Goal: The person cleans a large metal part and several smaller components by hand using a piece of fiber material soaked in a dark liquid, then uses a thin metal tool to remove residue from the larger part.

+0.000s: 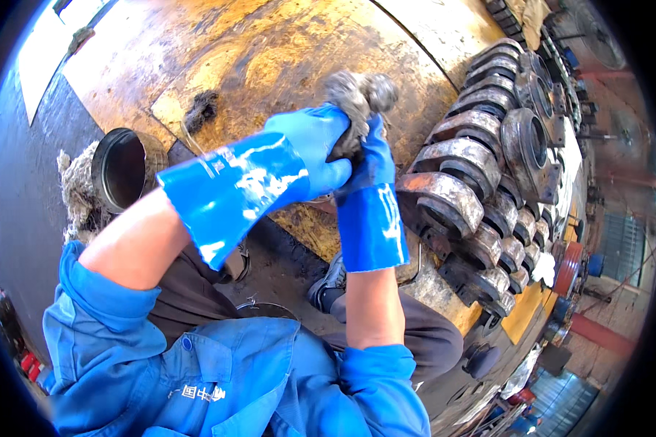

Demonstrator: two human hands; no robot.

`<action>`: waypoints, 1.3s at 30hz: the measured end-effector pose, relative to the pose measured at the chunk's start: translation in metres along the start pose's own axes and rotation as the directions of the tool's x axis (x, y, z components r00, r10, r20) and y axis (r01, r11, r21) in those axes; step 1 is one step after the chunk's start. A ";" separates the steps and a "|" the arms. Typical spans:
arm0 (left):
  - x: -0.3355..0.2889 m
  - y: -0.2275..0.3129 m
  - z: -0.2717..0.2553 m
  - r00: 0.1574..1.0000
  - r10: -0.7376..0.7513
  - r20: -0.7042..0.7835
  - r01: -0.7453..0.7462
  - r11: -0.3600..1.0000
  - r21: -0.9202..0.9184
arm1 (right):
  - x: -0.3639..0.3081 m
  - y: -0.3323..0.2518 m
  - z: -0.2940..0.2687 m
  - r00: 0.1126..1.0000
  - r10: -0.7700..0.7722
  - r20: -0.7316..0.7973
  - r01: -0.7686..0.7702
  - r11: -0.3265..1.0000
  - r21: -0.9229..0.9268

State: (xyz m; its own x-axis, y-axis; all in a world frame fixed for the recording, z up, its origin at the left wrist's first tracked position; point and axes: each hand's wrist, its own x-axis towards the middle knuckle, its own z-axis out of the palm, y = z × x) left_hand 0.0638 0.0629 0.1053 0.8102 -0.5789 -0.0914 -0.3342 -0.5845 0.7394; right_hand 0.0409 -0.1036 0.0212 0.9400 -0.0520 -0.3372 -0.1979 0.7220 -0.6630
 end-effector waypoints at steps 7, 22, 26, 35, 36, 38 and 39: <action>0.001 -0.055 -0.088 0.939 -0.111 -0.325 0.116 0.993 -0.003 | 0.043 0.049 -0.111 0.817 0.385 -0.429 -0.368 0.921 0.125; -0.016 -0.040 -0.091 0.889 -0.157 -0.431 0.031 0.957 -0.287 | 0.087 0.156 -0.096 0.928 0.352 -0.121 -0.008 -0.307 -0.952; -0.007 -0.050 -0.095 0.856 -0.052 -0.515 -0.020 0.991 -0.133 | 0.089 0.109 -0.056 0.617 0.772 0.157 0.771 -0.551 -0.320; -0.005 -0.057 -0.084 0.882 -0.136 -0.451 0.192 0.978 0.080 | 0.130 0.030 -0.123 0.790 0.526 0.315 0.589 -0.794 -0.151; -0.008 -0.059 -0.085 0.879 -0.156 -0.451 0.217 0.972 0.086 | 0.115 0.032 -0.123 0.810 0.559 0.177 0.583 -0.798 -0.153; -0.010 -0.058 -0.082 0.881 -0.170 -0.442 0.232 0.969 0.088 | 0.106 0.037 -0.126 0.879 0.476 0.026 0.467 -0.850 -0.245; -0.010 -0.058 -0.082 0.881 -0.173 -0.440 0.234 0.968 0.089 | 0.114 0.033 -0.129 0.879 0.476 0.028 0.468 -0.851 -0.236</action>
State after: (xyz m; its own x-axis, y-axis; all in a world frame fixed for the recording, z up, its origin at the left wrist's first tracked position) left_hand 0.1146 0.1494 0.1177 0.9836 -0.1592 0.0853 -0.1768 -0.7518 0.6353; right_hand 0.1056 -0.1747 -0.1247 0.7400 0.3172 -0.5931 0.5432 -0.8019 0.2489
